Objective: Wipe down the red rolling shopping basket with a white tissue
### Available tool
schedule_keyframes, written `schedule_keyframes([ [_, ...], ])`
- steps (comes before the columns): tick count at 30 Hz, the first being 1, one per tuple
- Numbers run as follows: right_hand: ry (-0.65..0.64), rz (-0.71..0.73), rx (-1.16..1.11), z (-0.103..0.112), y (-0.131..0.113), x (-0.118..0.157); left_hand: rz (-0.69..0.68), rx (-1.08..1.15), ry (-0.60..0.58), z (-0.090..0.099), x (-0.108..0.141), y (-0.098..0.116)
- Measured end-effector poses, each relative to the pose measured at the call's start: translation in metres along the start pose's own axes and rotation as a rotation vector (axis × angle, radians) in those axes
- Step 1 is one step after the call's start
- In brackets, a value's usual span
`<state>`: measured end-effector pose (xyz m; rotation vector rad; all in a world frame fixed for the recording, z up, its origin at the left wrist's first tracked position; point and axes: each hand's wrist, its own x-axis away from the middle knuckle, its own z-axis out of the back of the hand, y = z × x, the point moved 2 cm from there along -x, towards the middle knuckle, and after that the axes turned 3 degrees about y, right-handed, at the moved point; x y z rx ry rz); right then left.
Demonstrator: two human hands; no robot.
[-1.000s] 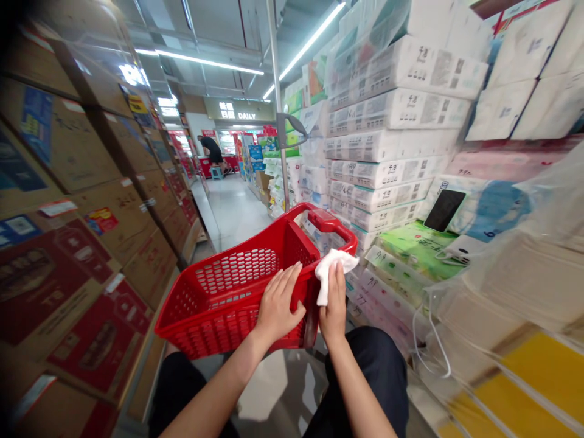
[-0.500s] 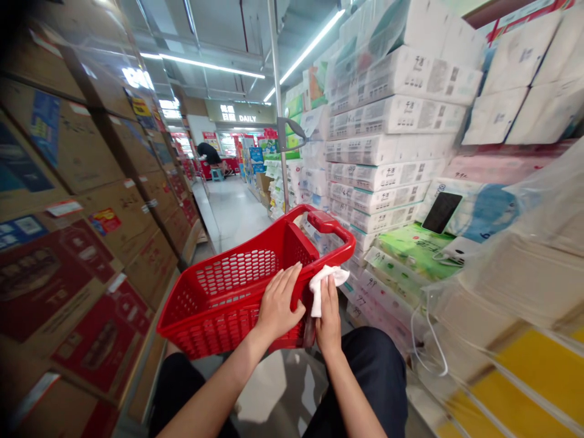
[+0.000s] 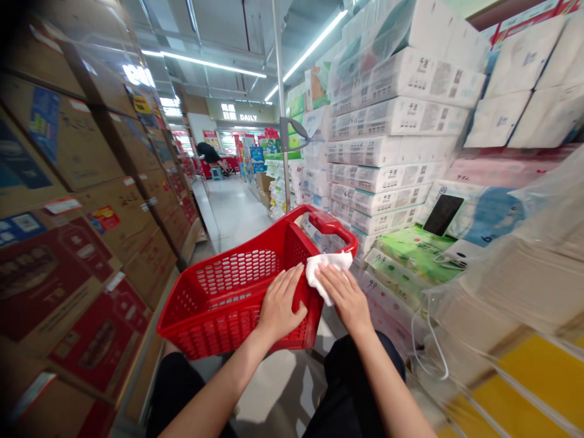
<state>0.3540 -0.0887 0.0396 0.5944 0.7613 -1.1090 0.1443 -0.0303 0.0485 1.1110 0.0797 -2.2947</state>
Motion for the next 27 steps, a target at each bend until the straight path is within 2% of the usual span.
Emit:
schedule_keyframes([
  [3, 0.106, -0.132, 0.072, 0.020, 0.036, -0.020, 0.003, -0.003, 0.004, 0.001, -0.001, 0.001],
  [6, 0.192, -0.238, 0.073, 0.022, 0.043, -0.035, -0.008, -0.005, 0.014, 0.000, -0.001, 0.002],
  [8, 0.180, -0.200, 0.046, 0.015, 0.024, -0.041, -0.010, -0.006, 0.020, -0.002, 0.000, 0.001],
  [12, 0.060, -0.013, 0.012, -0.001, -0.030, -0.049, -0.033, -0.013, 0.066, -0.007, 0.002, -0.007],
  [14, 0.007, 0.040, 0.023, 0.001, -0.037, -0.055, -0.051, -0.007, 0.070, -0.006, 0.003, -0.012],
  [17, -0.044, 0.057, 0.070, 0.018, -0.008, -0.066, -0.063, 0.024, 0.028, 0.000, 0.002, -0.019],
  [20, 0.004, -0.050, 0.093, 0.038, 0.036, -0.075, -0.069, 0.054, 0.004, 0.008, 0.002, -0.026],
  [22, 0.012, -0.090, 0.045, 0.046, 0.048, -0.077, -0.063, 0.073, 0.010, 0.014, 0.002, -0.033],
  [24, 0.003, -0.088, -0.012, 0.047, 0.039, -0.077, -0.052, 0.096, 0.017, 0.019, 0.003, -0.041],
  [27, -0.013, -0.042, -0.045, 0.042, 0.000, -0.077, -0.038, 0.138, 0.018, 0.028, 0.005, -0.056],
])
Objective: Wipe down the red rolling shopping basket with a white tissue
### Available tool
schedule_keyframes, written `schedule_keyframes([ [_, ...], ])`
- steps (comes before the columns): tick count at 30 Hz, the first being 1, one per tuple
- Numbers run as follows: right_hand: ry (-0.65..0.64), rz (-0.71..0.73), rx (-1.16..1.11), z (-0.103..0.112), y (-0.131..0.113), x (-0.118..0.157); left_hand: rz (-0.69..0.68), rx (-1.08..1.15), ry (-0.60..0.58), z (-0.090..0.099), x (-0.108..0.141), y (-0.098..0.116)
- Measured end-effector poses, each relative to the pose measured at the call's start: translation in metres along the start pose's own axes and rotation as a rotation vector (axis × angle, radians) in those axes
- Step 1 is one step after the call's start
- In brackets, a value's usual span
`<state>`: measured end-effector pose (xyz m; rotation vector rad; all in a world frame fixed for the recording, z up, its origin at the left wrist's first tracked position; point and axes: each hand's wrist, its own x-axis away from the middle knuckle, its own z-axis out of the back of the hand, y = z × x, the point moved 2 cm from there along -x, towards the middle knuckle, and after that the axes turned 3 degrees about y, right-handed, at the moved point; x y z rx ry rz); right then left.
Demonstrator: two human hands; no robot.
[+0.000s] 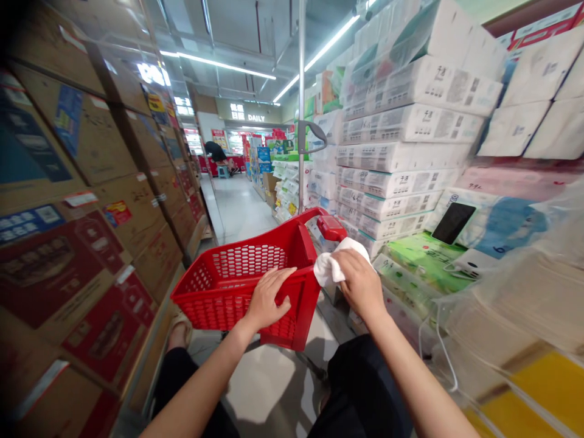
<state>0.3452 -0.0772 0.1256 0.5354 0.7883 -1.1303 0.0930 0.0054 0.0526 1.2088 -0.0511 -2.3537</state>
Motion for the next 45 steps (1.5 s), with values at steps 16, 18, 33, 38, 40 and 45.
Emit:
schedule_keyframes([
  [16, 0.424, -0.256, -0.133, 0.062, 0.013, -0.043, 0.135, -0.067, 0.093, 0.034, -0.007, -0.012],
  [18, 0.238, -0.061, -0.153, 0.045, -0.016, -0.039, 0.129, -0.082, 0.113, 0.026, -0.017, 0.004],
  [33, -0.070, -0.061, -0.214, 0.009, 0.037, -0.017, 0.022, 0.081, 0.012, 0.003, -0.028, 0.030],
  [38, -0.057, 0.092, -0.285, 0.010, -0.013, -0.007, -0.007, 0.131, -0.001, 0.013, -0.023, 0.031],
  [40, -0.078, 0.139, -0.305, 0.014, -0.030, -0.007, -0.013, 0.150, -0.002, 0.020, -0.019, 0.027],
  [45, -0.157, 0.216, -0.450, 0.017, -0.029, -0.016, -0.004, 0.236, 0.009, 0.043, -0.010, 0.011],
])
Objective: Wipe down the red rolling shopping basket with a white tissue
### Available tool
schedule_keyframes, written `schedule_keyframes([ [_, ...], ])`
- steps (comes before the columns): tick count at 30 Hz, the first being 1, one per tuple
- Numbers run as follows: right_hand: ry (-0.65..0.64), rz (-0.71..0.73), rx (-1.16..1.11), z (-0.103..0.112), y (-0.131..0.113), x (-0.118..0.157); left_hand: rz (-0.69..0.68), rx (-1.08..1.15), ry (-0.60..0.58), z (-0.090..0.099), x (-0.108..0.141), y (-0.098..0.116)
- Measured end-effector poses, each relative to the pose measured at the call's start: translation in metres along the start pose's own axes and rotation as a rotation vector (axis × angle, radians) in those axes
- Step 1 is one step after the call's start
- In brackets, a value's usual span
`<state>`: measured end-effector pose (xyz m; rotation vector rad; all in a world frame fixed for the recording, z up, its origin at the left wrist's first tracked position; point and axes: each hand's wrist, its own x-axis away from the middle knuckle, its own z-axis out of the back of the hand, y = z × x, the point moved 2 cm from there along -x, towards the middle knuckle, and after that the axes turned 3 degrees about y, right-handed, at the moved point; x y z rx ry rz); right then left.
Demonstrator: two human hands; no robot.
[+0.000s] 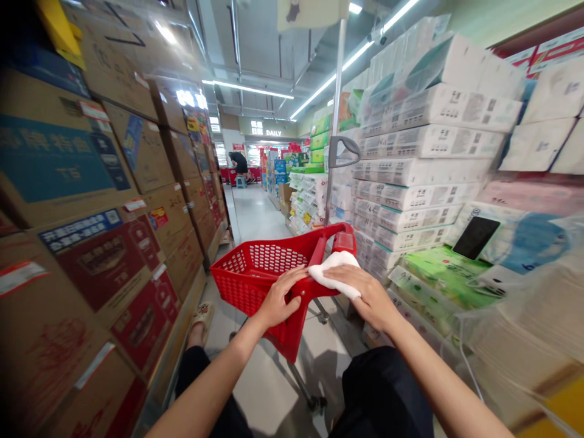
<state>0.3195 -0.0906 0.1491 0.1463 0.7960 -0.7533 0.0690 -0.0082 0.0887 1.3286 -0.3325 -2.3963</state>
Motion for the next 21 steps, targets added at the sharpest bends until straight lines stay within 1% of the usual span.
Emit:
schedule_keyframes([
  [3, 0.074, -0.045, -0.012, -0.001, 0.015, -0.003, 0.035, 0.043, -0.011, 0.014, 0.003, -0.007],
  [5, 0.115, -0.056, 0.009, -0.008, 0.015, -0.006, 0.055, 0.024, -0.001, 0.021, 0.004, -0.011],
  [6, 0.116, -0.051, 0.018, -0.013, 0.010, -0.008, 0.061, -0.006, 0.003, 0.024, 0.004, -0.011],
  [8, 0.080, -0.017, 0.030, -0.025, -0.009, -0.012, 0.066, -0.092, -0.005, 0.027, 0.001, -0.007],
  [11, -0.023, 0.064, 0.053, -0.039, -0.039, -0.019, 0.038, -0.217, -0.022, 0.025, -0.006, 0.009],
  [13, -0.091, 0.118, 0.060, -0.041, -0.046, -0.021, 0.004, -0.255, -0.011, 0.023, -0.010, 0.022],
  [15, -0.114, 0.131, 0.065, -0.036, -0.037, -0.020, 0.014, -0.263, 0.022, 0.021, -0.012, 0.032],
  [19, -0.005, 0.027, 0.152, -0.024, 0.000, -0.013, 0.115, -0.269, 0.060, 0.024, -0.011, 0.035],
  [21, 0.019, -0.004, 0.189, -0.026, 0.005, -0.012, 0.148, -0.276, 0.052, 0.026, -0.013, 0.034],
])
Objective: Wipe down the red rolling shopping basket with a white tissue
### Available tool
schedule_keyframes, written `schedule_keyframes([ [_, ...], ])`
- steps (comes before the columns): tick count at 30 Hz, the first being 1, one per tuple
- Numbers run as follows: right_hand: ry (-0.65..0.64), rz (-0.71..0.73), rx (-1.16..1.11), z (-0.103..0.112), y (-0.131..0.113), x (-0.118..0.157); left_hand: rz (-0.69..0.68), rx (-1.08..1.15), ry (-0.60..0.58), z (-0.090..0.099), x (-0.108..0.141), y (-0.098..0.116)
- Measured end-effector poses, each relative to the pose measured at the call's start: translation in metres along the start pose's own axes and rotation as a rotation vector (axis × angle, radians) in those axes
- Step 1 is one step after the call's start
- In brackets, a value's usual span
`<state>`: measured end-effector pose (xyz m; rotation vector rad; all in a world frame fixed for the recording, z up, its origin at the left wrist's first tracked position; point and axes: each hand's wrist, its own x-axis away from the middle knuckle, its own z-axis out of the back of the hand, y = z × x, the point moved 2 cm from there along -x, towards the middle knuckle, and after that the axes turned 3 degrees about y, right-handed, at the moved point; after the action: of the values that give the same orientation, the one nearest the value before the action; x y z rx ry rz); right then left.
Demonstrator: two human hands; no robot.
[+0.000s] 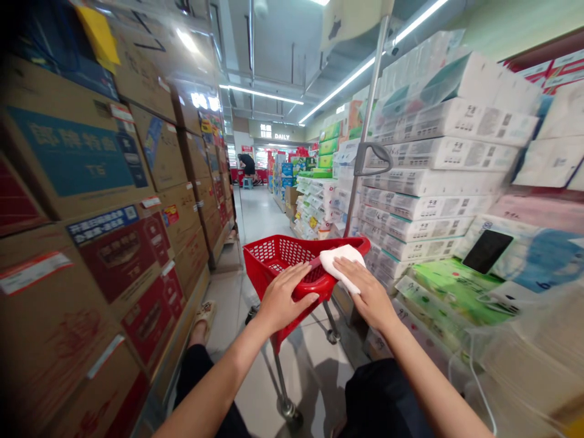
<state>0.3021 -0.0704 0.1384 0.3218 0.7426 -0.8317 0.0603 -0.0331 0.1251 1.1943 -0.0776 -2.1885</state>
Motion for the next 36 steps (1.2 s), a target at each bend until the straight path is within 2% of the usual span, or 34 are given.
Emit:
schedule_keyframes([
  [4, -0.069, 0.076, -0.065, -0.010, -0.026, -0.006, 0.047, -0.017, -0.024, 0.004, -0.008, 0.000],
  [6, -0.095, 0.114, -0.102, -0.010, -0.032, -0.012, 0.043, -0.006, -0.043, 0.007, -0.010, -0.001],
  [9, -0.069, 0.068, -0.071, -0.004, -0.009, -0.017, 0.033, 0.009, -0.065, 0.011, -0.012, -0.005],
  [12, 0.015, -0.099, 0.007, 0.002, 0.028, -0.015, 0.017, 0.016, -0.104, 0.015, -0.013, -0.010],
  [14, 0.056, -0.172, 0.039, 0.003, 0.037, -0.012, -0.011, 0.003, -0.136, 0.018, -0.014, -0.009],
  [16, 0.065, -0.160, 0.051, -0.002, 0.027, -0.011, -0.025, -0.052, -0.137, 0.020, -0.014, -0.003],
  [21, 0.006, -0.002, -0.016, -0.019, -0.031, -0.019, 0.019, -0.235, -0.036, 0.012, -0.012, 0.018],
  [23, -0.015, 0.025, -0.034, -0.020, -0.036, -0.024, 0.038, -0.284, -0.034, 0.008, -0.011, 0.021],
  [26, -0.042, 0.018, -0.016, -0.015, -0.011, -0.027, 0.024, -0.327, -0.063, 0.011, -0.010, 0.017],
  [29, 0.038, -0.158, 0.048, -0.008, 0.029, -0.024, -0.025, -0.352, -0.086, 0.020, -0.009, 0.011],
  [31, 0.086, -0.257, 0.088, -0.006, 0.041, -0.021, -0.051, -0.356, -0.081, 0.023, -0.009, 0.009],
  [33, 0.092, -0.238, 0.093, -0.008, 0.031, -0.020, -0.070, -0.350, -0.061, 0.024, -0.008, 0.007],
  [36, 0.034, -0.068, 0.031, -0.017, -0.007, -0.023, -0.089, -0.334, -0.030, 0.023, -0.006, 0.002],
])
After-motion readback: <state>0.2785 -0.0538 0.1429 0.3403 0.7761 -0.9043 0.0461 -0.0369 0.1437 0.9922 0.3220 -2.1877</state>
